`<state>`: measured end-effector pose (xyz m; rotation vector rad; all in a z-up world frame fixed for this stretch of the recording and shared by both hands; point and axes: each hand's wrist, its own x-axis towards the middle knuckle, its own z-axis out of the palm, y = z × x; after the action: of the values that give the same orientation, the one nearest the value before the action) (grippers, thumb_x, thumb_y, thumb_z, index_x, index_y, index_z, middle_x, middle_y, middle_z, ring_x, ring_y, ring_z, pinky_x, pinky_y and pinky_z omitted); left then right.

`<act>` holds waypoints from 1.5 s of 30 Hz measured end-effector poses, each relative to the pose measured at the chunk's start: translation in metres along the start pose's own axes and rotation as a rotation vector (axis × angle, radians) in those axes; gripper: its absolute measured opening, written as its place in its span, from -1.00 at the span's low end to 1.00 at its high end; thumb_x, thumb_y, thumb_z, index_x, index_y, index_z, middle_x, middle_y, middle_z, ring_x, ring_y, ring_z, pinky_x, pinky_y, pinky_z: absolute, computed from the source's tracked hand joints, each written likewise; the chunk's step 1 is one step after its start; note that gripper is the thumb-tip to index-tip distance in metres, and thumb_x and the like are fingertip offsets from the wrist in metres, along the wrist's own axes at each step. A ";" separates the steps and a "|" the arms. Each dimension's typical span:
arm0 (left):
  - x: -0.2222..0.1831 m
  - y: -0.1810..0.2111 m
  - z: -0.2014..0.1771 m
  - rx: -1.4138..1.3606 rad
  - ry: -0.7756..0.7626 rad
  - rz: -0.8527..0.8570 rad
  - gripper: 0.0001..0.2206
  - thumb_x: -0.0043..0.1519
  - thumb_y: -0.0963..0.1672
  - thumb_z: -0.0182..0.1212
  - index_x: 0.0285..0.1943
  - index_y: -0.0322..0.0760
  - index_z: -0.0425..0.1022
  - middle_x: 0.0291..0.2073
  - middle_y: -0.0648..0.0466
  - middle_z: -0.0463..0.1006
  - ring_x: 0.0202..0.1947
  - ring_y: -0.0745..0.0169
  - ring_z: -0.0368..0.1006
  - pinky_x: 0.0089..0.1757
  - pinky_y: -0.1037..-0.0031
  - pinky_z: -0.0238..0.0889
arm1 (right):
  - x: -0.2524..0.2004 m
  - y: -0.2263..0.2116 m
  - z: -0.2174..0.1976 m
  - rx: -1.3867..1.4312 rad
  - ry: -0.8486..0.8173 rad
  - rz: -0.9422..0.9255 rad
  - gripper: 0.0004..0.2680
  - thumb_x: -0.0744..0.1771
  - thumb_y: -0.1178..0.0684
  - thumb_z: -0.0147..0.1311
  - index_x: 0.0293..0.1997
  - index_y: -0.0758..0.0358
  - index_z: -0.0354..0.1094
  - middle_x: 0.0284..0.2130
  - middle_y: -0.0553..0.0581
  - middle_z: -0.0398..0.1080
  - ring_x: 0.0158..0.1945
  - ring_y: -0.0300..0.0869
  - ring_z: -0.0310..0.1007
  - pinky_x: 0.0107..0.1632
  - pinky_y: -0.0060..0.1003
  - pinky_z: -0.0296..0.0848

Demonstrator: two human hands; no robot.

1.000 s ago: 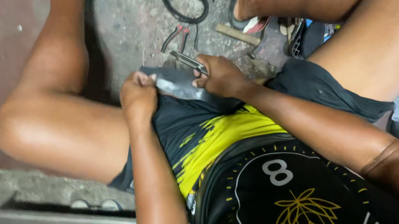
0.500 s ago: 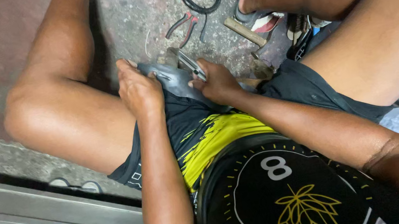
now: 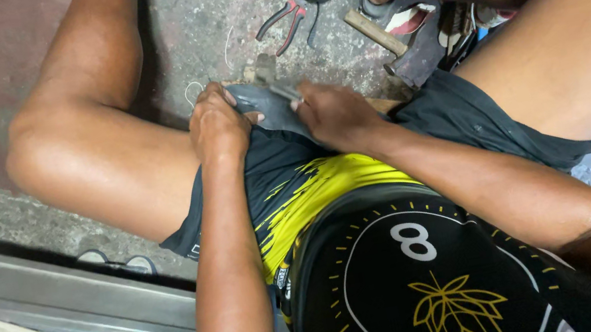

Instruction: The person uses a utility knife to trim the edges of a black leather shoe part, then uses scissors to cut along the material and continues trimming with the knife.

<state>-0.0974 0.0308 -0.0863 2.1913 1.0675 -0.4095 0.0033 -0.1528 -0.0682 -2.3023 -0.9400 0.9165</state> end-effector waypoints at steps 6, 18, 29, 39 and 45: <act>0.004 -0.002 0.001 0.055 -0.022 0.002 -0.48 -0.19 -0.07 0.69 -0.17 -0.33 0.47 -0.13 -0.19 0.60 -0.05 -0.19 0.52 -0.05 0.19 0.35 | 0.002 -0.012 -0.002 -0.052 -0.169 0.021 -0.78 0.38 -0.05 -0.02 -0.01 0.27 0.32 -0.36 0.45 0.48 -0.22 0.35 0.46 -0.10 0.25 0.34; 0.018 0.000 -0.012 0.223 -0.191 0.055 -0.29 -0.17 0.00 0.68 0.11 -0.40 0.44 -0.09 -0.31 0.58 0.02 -0.27 0.50 0.01 0.15 0.33 | 0.005 -0.007 0.007 -0.154 -0.189 -0.010 -0.78 0.38 -0.09 -0.04 -0.02 0.24 0.31 -0.34 0.44 0.48 -0.20 0.37 0.45 -0.10 0.26 0.34; 0.022 0.002 -0.011 0.242 -0.241 0.011 -0.28 -0.15 0.00 0.67 0.15 -0.37 0.42 -0.06 -0.27 0.58 0.03 -0.24 0.51 0.01 0.16 0.35 | 0.002 -0.022 0.006 -0.277 -0.202 -0.066 -0.81 0.42 -0.05 -0.08 -0.02 0.28 0.20 -0.40 0.43 0.48 -0.29 0.36 0.47 -0.19 0.26 0.37; 0.028 -0.010 0.006 0.224 -0.154 0.062 -0.41 -0.07 -0.02 0.62 0.08 -0.35 0.48 -0.10 -0.25 0.61 -0.01 -0.21 0.53 -0.01 0.17 0.37 | 0.011 -0.041 0.011 -0.487 -0.362 0.029 -0.77 0.37 0.10 -0.22 0.05 0.42 0.24 -0.29 0.48 0.50 -0.17 0.31 0.52 -0.07 0.20 0.41; 0.036 -0.009 0.011 0.217 -0.165 0.046 -0.41 -0.08 -0.03 0.62 0.08 -0.33 0.48 -0.08 -0.23 0.60 0.01 -0.16 0.53 0.01 0.21 0.36 | 0.014 -0.041 0.007 -0.527 -0.411 0.013 -0.76 0.38 0.09 -0.23 0.05 0.47 0.24 -0.26 0.49 0.50 -0.15 0.31 0.52 -0.05 0.18 0.43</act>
<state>-0.0823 0.0486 -0.1173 2.3185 0.9175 -0.7003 -0.0108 -0.1146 -0.0523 -2.5925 -1.4880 1.3042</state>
